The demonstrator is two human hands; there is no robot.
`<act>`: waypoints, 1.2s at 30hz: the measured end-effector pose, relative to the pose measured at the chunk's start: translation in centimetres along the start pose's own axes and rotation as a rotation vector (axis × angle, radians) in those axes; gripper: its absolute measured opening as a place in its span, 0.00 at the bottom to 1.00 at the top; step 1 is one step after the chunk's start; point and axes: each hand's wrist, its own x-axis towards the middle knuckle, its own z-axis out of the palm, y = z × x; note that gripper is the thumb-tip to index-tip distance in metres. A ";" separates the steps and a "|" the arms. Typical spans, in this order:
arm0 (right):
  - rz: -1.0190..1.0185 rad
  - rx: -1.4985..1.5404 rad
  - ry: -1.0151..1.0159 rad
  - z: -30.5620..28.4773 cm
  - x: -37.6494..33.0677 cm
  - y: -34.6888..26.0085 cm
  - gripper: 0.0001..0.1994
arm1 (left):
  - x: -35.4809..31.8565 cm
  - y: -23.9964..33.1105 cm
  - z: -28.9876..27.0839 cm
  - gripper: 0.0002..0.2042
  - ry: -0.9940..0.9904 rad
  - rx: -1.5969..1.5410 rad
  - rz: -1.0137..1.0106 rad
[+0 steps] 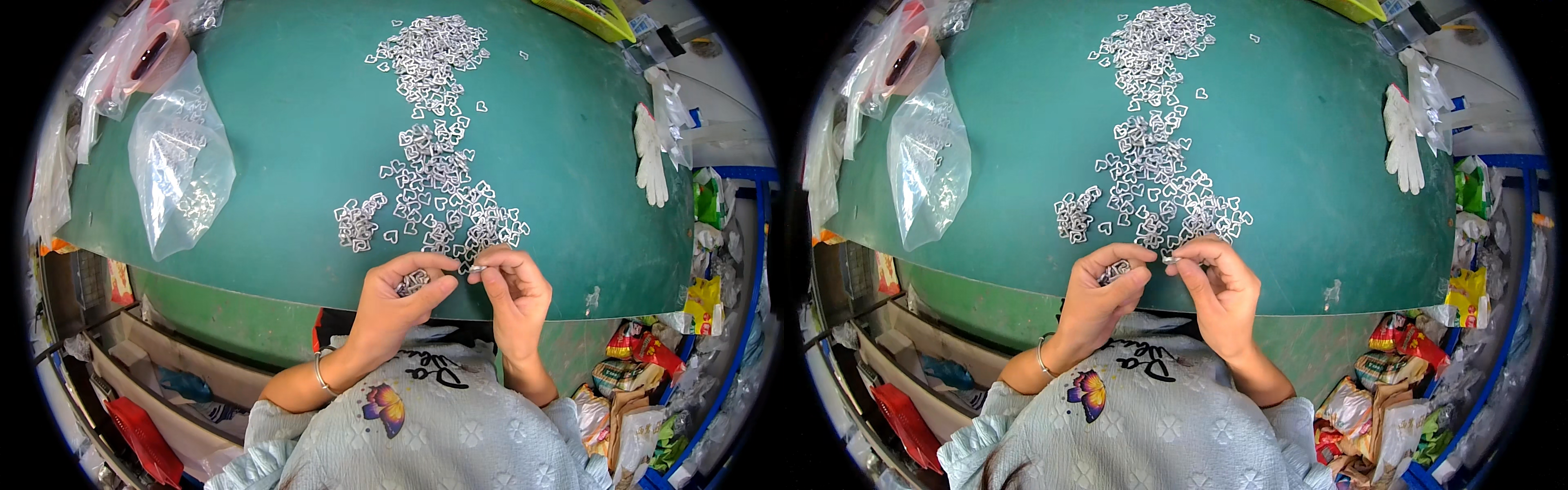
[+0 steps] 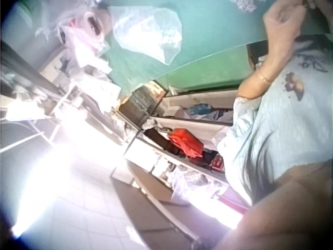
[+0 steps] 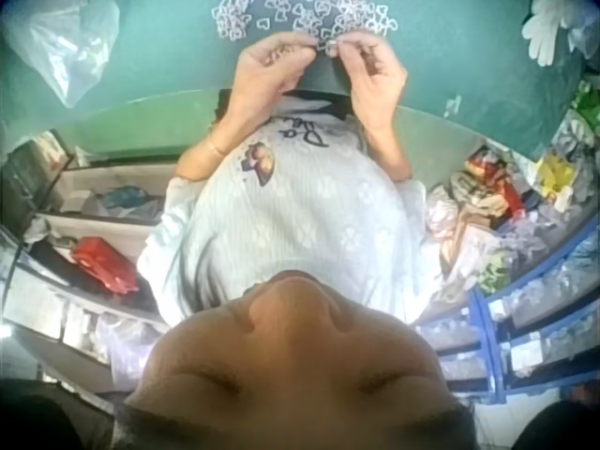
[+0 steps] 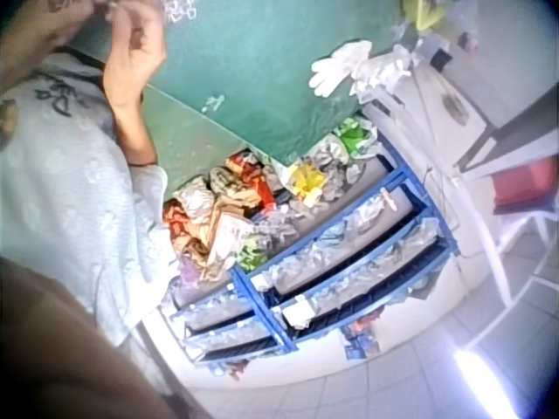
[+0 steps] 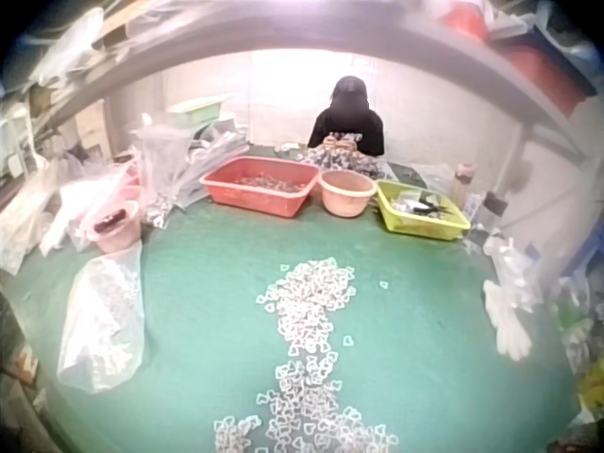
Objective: The person sits at a green worktable and repeatedly picks up small silver heart-shaped metal pieces, joining them together by hand. They place the assembled pieces back onto the table in a growing pile. The person continues this repetitive assembly process throughout the clip.
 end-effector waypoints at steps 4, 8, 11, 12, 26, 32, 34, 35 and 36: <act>-0.269 -0.322 -0.052 0.3 0.4 -0.2 0.06 | 0.2 0.0 0.4 0.09 0.002 0.093 0.125; -0.491 -0.522 -0.045 0.5 0.6 -0.6 0.09 | -0.1 0.0 0.3 0.08 0.016 0.089 0.097; -0.502 -0.535 -0.056 0.7 0.6 -0.8 0.09 | -0.5 0.2 0.1 0.08 -0.002 0.062 0.081; -0.498 -0.529 -0.062 0.7 0.6 -0.8 0.09 | -0.5 0.3 0.0 0.08 -0.002 0.053 0.080; -0.181 -0.134 -0.107 0.9 -0.2 -1.2 0.11 | -0.9 0.4 -0.3 0.08 -0.082 -0.002 0.102; -0.240 -0.145 -0.116 0.8 -0.2 -1.2 0.11 | -1.0 0.1 -0.4 0.08 -0.135 -0.100 0.026; -0.246 -0.161 -0.113 0.7 -0.2 -1.3 0.11 | -0.9 0.0 -0.4 0.08 -0.145 -0.111 0.026; -0.248 -0.175 -0.107 0.7 -0.3 -1.4 0.11 | -0.9 -0.1 -0.4 0.08 -0.145 -0.111 0.018; -0.250 -0.195 -0.101 0.7 -0.3 -1.4 0.11 | -0.9 -0.1 -0.4 0.07 -0.149 -0.115 0.015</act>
